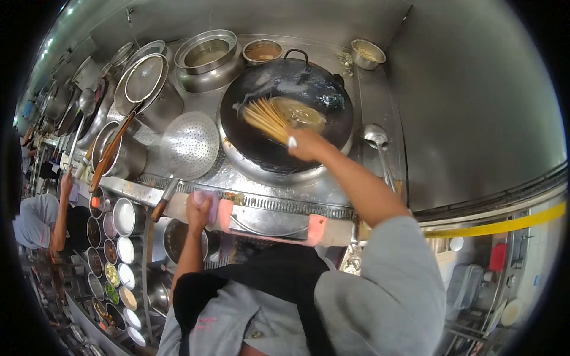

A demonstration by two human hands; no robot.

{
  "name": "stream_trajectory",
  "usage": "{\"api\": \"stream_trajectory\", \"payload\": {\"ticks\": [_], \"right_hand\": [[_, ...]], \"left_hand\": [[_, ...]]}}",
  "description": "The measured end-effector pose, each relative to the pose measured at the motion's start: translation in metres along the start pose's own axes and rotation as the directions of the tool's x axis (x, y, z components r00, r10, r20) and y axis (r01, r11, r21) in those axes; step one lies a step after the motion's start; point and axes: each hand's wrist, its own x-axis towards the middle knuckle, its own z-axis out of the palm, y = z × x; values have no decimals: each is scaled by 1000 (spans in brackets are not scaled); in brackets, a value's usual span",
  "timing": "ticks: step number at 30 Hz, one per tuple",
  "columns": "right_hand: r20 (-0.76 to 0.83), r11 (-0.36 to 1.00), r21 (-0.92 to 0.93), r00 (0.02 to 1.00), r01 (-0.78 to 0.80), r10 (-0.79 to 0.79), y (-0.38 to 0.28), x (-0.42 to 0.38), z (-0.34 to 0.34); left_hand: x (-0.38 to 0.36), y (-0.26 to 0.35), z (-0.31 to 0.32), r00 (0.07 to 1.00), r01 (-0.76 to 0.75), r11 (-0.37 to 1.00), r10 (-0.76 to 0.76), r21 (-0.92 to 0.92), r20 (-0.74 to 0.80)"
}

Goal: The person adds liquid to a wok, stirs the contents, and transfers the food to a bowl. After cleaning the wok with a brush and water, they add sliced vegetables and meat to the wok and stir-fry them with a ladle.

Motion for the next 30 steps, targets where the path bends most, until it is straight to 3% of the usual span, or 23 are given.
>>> {"api": "stream_trajectory", "payload": {"ticks": [1, 3, 5, 7, 9, 11, 13, 14, 15, 17, 19, 21, 23, 25, 26, 27, 29, 30], "right_hand": [[64, 1000, -26, 998, -9, 11, -1, -25, -12], [200, 979, -108, 961, -173, 192, 3, -66, -46], [143, 938, -265, 952, -225, 269, 52, -76, -61], [6, 822, -403, 897, -402, 441, 68, -57, -81], [-206, 882, -264, 916, -391, 344, 90, -8, -74], [-194, 939, -190, 949, -287, 250, 85, 63, -46], [-171, 987, 17, 973, -157, 157, 49, 94, -9], [-191, 988, 32, 970, -148, 151, 30, 100, 5], [-206, 988, 54, 966, -148, 156, 16, 89, 23], [-89, 999, 17, 995, -45, 46, -12, 42, 17], [6, 998, -19, 998, 59, -59, 0, 0, 10], [146, 995, -90, 988, -35, 48, 7, -49, -25], [160, 960, -182, 957, -214, 244, 21, -75, -58], [26, 892, -317, 937, -323, 348, 66, -67, -67], [-73, 890, -291, 936, -350, 344, 80, -47, -67], [-169, 889, -260, 924, -378, 343, 94, -26, -65], [-263, 949, -103, 928, -297, 262, 85, 32, -49], [-252, 977, -65, 951, -204, 182, 94, 74, -24]], "left_hand": [[-1, 3, -1, 1000, 2, 1000, -2, -19, 0], [-4, 0, -1, 1000, 8, 1000, -8, -1, 3], [0, -10, 2, 1000, 8, 998, -7, 69, -10], [0, -9, 3, 1000, 9, 998, -8, 70, -17], [-1, -7, 1, 1000, 16, 998, -16, 65, -10], [0, -5, -1, 999, 24, 998, -25, 57, 19], [-1, -2, -4, 999, 35, 997, -38, 73, 39], [1, 0, -4, 998, 37, 996, -41, 80, 45], [-2, 5, -8, 996, 56, 996, -59, 63, 60], [0, 21, -14, 993, 78, 997, -80, 20, 92], [1, 10, -21, 989, 129, 967, -108, -221, 104], [-7, 8, -33, 972, 235, 835, -205, -498, 114], [-20, 30, -57, 921, 343, 549, -356, -762, 157], [-27, 26, -76, 871, 422, 341, -410, -840, 271], [-30, 27, -83, 843, 454, 229, -425, -861, 331], [-32, 41, -85, 846, 452, 225, -413, -863, 336], [-27, 81, -76, 855, 448, 220, -389, -867, 343], [-22, 85, -71, 849, 504, 258, -326, -824, 417]]}}
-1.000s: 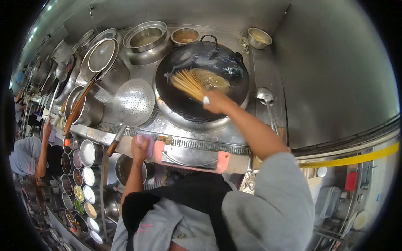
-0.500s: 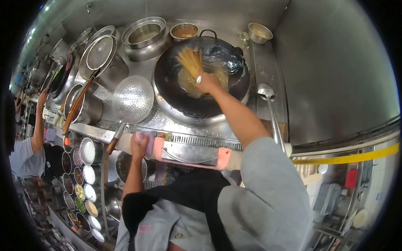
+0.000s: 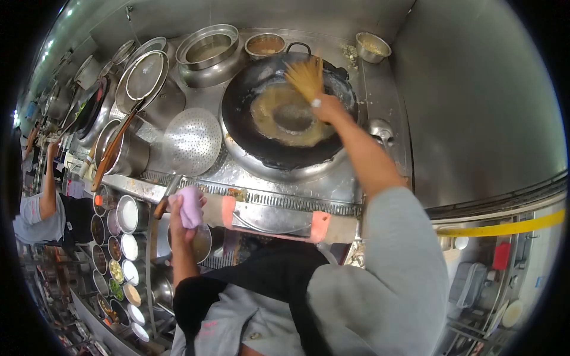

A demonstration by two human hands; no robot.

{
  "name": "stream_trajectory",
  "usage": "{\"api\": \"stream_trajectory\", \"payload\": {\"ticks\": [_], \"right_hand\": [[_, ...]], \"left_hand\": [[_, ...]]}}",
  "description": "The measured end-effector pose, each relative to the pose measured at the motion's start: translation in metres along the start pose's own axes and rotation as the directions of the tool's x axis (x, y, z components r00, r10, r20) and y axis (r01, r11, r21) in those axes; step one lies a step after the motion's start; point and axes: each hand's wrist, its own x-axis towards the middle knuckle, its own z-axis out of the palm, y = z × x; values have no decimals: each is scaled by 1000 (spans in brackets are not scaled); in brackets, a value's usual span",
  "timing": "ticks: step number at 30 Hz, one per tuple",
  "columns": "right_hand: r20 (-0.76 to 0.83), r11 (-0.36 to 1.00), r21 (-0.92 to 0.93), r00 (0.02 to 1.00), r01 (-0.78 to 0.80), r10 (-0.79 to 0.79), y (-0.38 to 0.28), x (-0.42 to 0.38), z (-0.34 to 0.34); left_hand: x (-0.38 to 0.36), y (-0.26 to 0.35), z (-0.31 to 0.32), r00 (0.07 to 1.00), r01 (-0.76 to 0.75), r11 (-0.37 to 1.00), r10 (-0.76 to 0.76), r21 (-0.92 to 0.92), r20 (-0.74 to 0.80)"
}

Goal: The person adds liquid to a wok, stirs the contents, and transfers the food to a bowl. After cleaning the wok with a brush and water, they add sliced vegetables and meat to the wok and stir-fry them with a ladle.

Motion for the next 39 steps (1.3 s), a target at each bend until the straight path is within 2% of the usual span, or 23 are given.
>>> {"api": "stream_trajectory", "payload": {"ticks": [1, 3, 4, 6, 7, 8, 10, 12, 13, 15, 16, 19, 21, 23, 25, 27, 28, 30, 33, 35, 36, 38, 39], "right_hand": [[38, 980, 193, 998, 44, -52, -20, 16, 19], [-6, 982, 183, 999, 53, -53, -82, -2, 27], [34, 977, 171, 991, 125, -133, -81, -18, 31], [103, 951, 144, 952, 273, -289, -78, -46, 29], [182, 957, 137, 943, 256, -279, -73, -68, 15], [265, 962, 129, 926, 242, -269, -62, -91, -5], [324, 975, 89, 920, 204, -222, -33, -113, -32], [340, 990, -139, 940, 30, 19, -23, -100, -51], [252, 981, -187, 963, -52, 99, -11, -77, -39], [122, 986, -119, 983, -119, 134, -14, -30, -33], [138, 988, -102, 982, -118, 131, -20, -21, -17], [164, 994, -76, 983, -76, 88, -34, -19, 4], [166, 997, -71, 986, 7, 5, -49, -68, -11], [129, 992, -124, 990, -36, 52, -38, -60, -11], [106, 988, -79, 984, -136, 143, -34, -24, -17], [87, 993, -69, 991, -97, 103, -42, -7, -17], [111, 995, -79, 992, -57, 66, -43, -8, -9], [119, 993, -84, 990, 88, -78, -29, -36, 1], [204, 990, -139, 978, -3, 32, -24, -92, -30], [100, 994, -93, 993, -59, 68, 4, -61, -23], [25, 993, -71, 995, -99, 101, 10, -35, -17], [232, 964, 193, 963, -185, 139, -50, -28, -56], [213, 961, 259, 976, -101, 45, -41, 2, -16]], "left_hand": [[2, -3, 8, 999, 17, 1000, -17, 14, 27], [5, -9, 23, 995, 45, 998, -48, 42, 85], [4, -11, 26, 992, 87, 996, -86, -13, 89], [-11, -14, 43, 1000, 12, 995, -14, -100, -15], [-19, -14, 51, 997, -36, 988, 26, -149, -69], [-26, -12, 42, 998, 2, 990, -11, -142, -59], [-32, -16, 4, 998, 39, 990, -33, -137, 45], [-31, -15, -1, 992, 61, 995, -51, -77, 116], [-27, -18, 7, 991, 89, 994, -81, -71, 106], [-10, -21, 28, 988, 142, 988, -137, -57, 74], [3, -27, 26, 983, 167, 984, -171, 59, 61], [-5, -37, 50, 994, 106, 994, -106, 37, -2], [-38, -24, 67, 996, 85, 996, -84, -35, 43], [-60, -21, 80, 997, 33, 994, -24, -103, 79], [-46, -33, 54, 994, 104, 994, -105, 15, 39], [-27, -35, 38, 983, 182, 974, -185, 138, 8], [-29, -45, 45, 991, 99, 994, -94, 47, -98], [-50, -37, 35, 986, 111, 988, -97, 103, -133], [-77, -41, 18, 981, 33, 998, -21, 61, -191], [-80, -47, 0, 977, 48, 999, -44, 12, -207], [-73, -49, 0, 991, 19, 996, -7, 85, -133], [-45, -48, 13, 991, 98, 985, -84, 139, -102], [-34, -53, 31, 990, 121, 985, -112, 123, -85]]}}
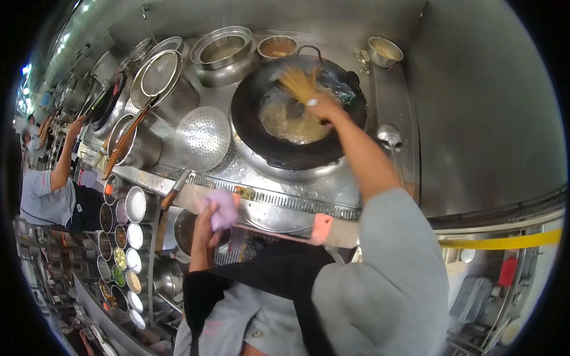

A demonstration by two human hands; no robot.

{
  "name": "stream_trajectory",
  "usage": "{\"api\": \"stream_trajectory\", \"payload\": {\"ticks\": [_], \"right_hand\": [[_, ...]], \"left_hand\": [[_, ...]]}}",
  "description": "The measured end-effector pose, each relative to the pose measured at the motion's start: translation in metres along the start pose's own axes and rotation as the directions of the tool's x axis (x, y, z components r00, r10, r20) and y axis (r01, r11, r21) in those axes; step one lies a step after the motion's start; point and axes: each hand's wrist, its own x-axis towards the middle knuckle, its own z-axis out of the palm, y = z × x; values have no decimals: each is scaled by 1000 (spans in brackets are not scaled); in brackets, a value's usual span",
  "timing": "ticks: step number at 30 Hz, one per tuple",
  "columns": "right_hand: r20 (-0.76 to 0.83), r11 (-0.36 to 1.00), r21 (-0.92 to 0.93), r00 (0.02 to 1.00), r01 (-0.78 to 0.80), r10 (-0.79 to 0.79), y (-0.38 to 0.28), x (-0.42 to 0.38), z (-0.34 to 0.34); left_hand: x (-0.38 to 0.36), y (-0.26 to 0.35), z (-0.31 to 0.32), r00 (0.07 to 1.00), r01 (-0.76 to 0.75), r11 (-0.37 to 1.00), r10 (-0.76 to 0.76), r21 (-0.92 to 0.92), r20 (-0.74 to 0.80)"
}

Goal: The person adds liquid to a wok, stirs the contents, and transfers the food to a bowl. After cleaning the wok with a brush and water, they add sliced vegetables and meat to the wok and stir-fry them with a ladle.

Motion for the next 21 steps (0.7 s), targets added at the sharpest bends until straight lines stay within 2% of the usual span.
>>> {"api": "stream_trajectory", "payload": {"ticks": [1, 2, 4, 5, 6, 7, 9, 11, 13, 14, 15, 17, 18, 19, 20, 21], "right_hand": [[-8, 994, 41, 995, 99, -99, 15, 36, 28], [-40, 992, -4, 991, 126, -126, -20, 3, 29], [-5, 963, -116, 969, 245, -247, -29, -25, 47], [201, 985, -142, 977, 99, -69, -58, -72, 21], [297, 984, -134, 952, 120, -76, -53, -93, 13], [190, 864, -222, 889, 452, -417, -6, -86, 33], [390, 940, -276, 917, 200, -80, -40, -162, -37], [328, 870, -423, 938, 252, -112, 18, -164, -53], [200, 780, -624, 976, 56, 90, 41, -145, -74], [48, 803, -590, 990, -81, 134, 42, -135, -81], [-55, 838, -534, 994, -108, 92, 47, -112, -80], [-143, 893, -450, 988, -11, -60, 46, -45, -54], [-116, 937, -350, 991, 26, -70, 40, -10, -30], [-92, 948, -295, 985, 116, -149, 26, 18, -3], [26, 996, -74, 999, 44, -42, -20, -3, 2], [-36, 982, -137, 990, 132, -138, -26, 6, 32]], "left_hand": [[10, -1, 19, 999, 25, 1000, -25, -13, 20], [23, -3, 47, 999, 19, 997, -16, -70, 46], [43, -9, 83, 982, 56, 994, -38, -91, 186], [53, -13, 96, 977, 67, 995, -51, -73, 207], [63, -18, 109, 972, 78, 995, -63, -57, 228], [70, -21, 122, 966, 87, 995, -74, -41, 247], [71, -19, 151, 976, 99, 994, -88, -46, 198], [74, -18, 171, 982, 94, 995, -95, 8, 161], [85, -27, 176, 976, 98, 993, -109, 65, 190], [92, -31, 177, 973, 97, 991, -113, 91, 201], [98, -33, 175, 966, 108, 993, -118, 55, 230], [103, -30, 174, 970, 105, 991, -120, 83, 214], [103, -33, 174, 971, 107, 989, -125, 98, 204], [102, -32, 176, 977, 99, 990, -116, 103, 180], [99, -32, 177, 982, 92, 990, -109, 110, 153], [97, -29, 179, 987, 82, 990, -97, 118, 128]]}}
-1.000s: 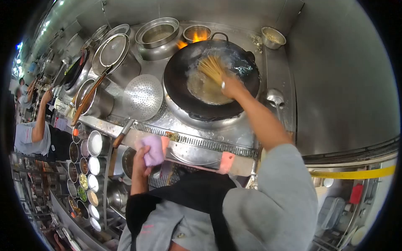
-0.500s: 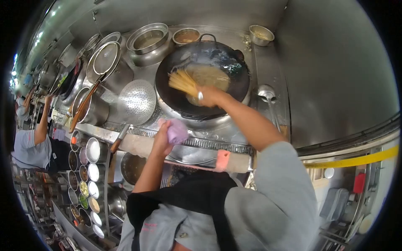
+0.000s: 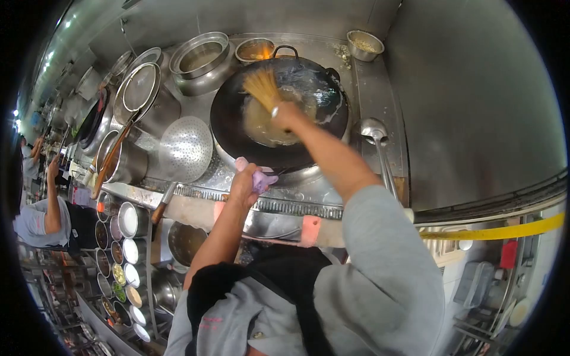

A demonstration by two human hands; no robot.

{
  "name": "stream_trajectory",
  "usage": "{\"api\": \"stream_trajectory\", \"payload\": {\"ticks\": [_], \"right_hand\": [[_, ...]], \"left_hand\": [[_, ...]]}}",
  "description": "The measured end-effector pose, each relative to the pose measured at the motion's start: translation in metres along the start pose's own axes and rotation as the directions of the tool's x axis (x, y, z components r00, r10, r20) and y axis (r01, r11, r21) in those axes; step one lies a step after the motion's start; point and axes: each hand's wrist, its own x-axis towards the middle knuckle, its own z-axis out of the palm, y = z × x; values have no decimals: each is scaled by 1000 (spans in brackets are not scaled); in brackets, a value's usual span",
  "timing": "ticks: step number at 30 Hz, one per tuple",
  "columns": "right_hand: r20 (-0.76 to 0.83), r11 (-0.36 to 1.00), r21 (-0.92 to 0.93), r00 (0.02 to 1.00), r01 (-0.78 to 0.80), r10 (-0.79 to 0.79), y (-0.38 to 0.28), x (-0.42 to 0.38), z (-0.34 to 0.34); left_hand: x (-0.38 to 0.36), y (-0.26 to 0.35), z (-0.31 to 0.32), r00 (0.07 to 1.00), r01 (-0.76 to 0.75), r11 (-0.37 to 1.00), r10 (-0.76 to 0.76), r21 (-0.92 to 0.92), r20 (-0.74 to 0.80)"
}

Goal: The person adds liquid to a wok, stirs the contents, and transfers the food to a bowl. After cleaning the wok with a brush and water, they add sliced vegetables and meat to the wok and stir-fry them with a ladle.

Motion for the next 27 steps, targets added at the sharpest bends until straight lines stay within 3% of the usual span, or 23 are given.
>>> {"api": "stream_trajectory", "payload": {"ticks": [1, 3, 5, 7, 9, 11, 13, 16, 17, 18, 19, 20, 22, 25, 27], "right_hand": [[-61, 995, -62, 995, 77, -80, 3, -2, 29], [84, 985, 41, 981, 170, -173, -11, -55, 22], [182, 973, -3, 957, 229, -225, -9, -113, -11], [340, 980, -166, 939, 108, -46, 9, -153, -52], [319, 943, -328, 933, -56, 166, 33, -172, -94], [151, 875, -444, 946, -195, 287, 64, -159, -126], [20, 875, -448, 976, -184, 216, 74, -121, -134], [-11, 942, -327, 997, -76, 77, 93, -8, -67], [-9, 973, -219, 997, 70, -73, 78, 15, -42], [70, 996, 59, 995, -74, 70, 47, 15, -29], [88, 974, 72, 974, -216, 210, -6, -14, -36], [-145, 998, -48, 988, 40, -47, 11, 5, 14], [187, 995, 56, 980, -78, 66, -39, -52, -4], [299, 987, 147, 948, 72, -114, -52, -127, -25], [327, 976, 119, 921, 182, -212, -26, -151, -34]], "left_hand": [[-4, -2, -1, 1000, -6, 1000, 6, -1, 18], [-5, 2, -1, 997, -32, 999, 32, -8, 71], [-3, 2, -2, 997, -8, 1000, 8, 5, 75], [-1, 1, -5, 997, 6, 1000, -6, 9, 77], [2, 0, -7, 996, 17, 1000, -18, 16, 86], [1, -1, -4, 996, 17, 1000, -18, 13, 85], [-1, 2, -3, 997, 7, 1000, -8, 9, 76], [-3, -1, -2, 998, -12, 1000, 12, -5, 62], [0, -1, -2, 997, -27, 1000, 27, -8, 68], [1, -2, -1, 996, -40, 999, 40, -12, 75], [3, 2, 2, 993, -87, 996, 88, -23, 83], [0, 4, 4, 988, -121, 992, 123, -28, 88], [-14, 5, 11, 985, -153, 988, 154, -20, 75], [-13, 4, -1, 976, -184, 981, 190, -65, 104], [-27, 9, -7, 972, -207, 978, 210, -38, 103]]}}
